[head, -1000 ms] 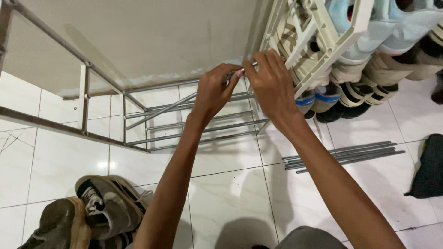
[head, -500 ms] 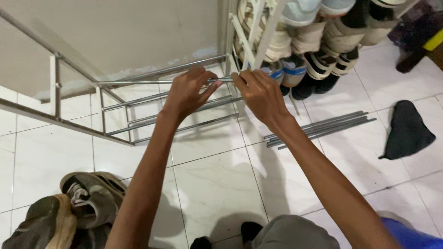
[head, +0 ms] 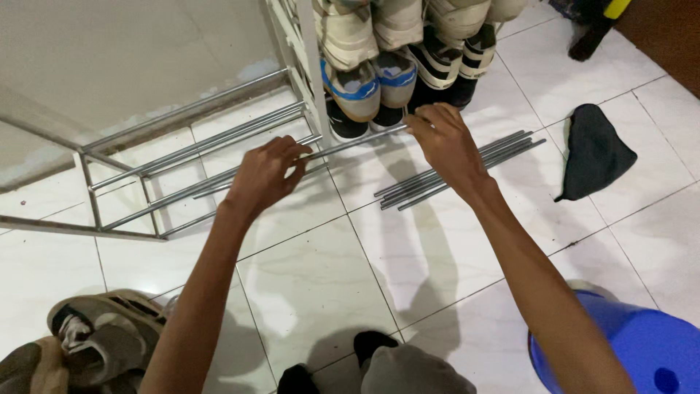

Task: The person assembles a metal shoe rack by inserting horizontal metal rods into the side frames. They repeatedly pick up rods from the floor and slide them into place across the rack structure.

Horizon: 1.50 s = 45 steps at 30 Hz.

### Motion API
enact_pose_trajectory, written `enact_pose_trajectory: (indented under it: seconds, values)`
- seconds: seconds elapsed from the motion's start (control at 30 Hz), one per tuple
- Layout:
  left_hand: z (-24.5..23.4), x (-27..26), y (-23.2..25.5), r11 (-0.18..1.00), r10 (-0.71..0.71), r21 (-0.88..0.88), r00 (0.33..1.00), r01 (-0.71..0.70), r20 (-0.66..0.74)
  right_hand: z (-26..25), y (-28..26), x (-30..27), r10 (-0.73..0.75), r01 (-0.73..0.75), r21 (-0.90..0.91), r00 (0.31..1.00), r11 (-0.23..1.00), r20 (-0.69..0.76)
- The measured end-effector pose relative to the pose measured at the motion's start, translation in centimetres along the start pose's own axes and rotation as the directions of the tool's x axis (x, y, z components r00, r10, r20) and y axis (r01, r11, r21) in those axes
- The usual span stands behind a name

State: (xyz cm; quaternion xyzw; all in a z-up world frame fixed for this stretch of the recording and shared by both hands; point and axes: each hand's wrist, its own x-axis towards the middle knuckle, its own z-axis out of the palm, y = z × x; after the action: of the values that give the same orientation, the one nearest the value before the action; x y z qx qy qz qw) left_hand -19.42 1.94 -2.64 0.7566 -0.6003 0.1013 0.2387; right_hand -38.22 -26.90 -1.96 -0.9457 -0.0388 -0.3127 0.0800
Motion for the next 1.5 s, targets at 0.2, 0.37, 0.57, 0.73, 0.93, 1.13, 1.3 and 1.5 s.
enact_pose_trajectory:
  seconds: [0.2, 0.37, 0.57, 0.73, 0.93, 1.13, 1.3, 1.5]
  values:
    - [6.1, 1.4, 3.1, 0.999, 0.047, -0.028, 0.998, -0.046, 0.031, -0.1, 3.6, -5.3, 0.105, -0.102, -0.058, 0.994, 0.993, 0.042]
    - [10.1, 3.0, 5.0, 0.997, 0.065, -0.046, 0.996, -0.062, 0.065, 0.6, 5.5, -8.6, 0.201, -0.193, -0.070, 0.967, 0.979, 0.153]
    - [16.4, 5.4, 7.9, 0.993, 0.083, -0.086, 0.993, -0.075, 0.087, 4.4, 5.6, -10.9, 0.149, -0.140, -0.066, 0.973, 0.988, 0.178]
    - [21.1, 6.7, 9.2, 0.986, -0.017, -0.162, 0.996, 0.030, 0.083, 6.6, 6.9, -12.7, 0.132, -0.098, -0.143, 0.959, 0.985, 0.250]
    - [23.9, 3.9, 8.6, 0.983, -0.062, -0.158, 0.981, 0.092, 0.181, 7.4, 10.3, -16.0, 0.232, -0.201, -0.127, 0.916, 0.971, 0.327]
    - [26.3, 1.0, 8.2, 0.990, -0.073, -0.096, 0.950, 0.106, 0.302, 9.1, 13.3, -19.5, 0.299, -0.275, -0.123, 0.916, 0.954, 0.269]
    - [28.8, -0.2, 8.0, 0.993, -0.051, -0.089, 0.956, 0.080, 0.290, 9.8, 15.1, -20.4, 0.324, -0.280, -0.185, 0.904, 0.942, 0.278]
    - [32.6, -0.9, 8.7, 0.957, -0.193, -0.169, 0.952, 0.236, 0.237, 11.6, 16.1, -21.6, 0.343, -0.297, -0.207, 0.907, 0.932, 0.245]
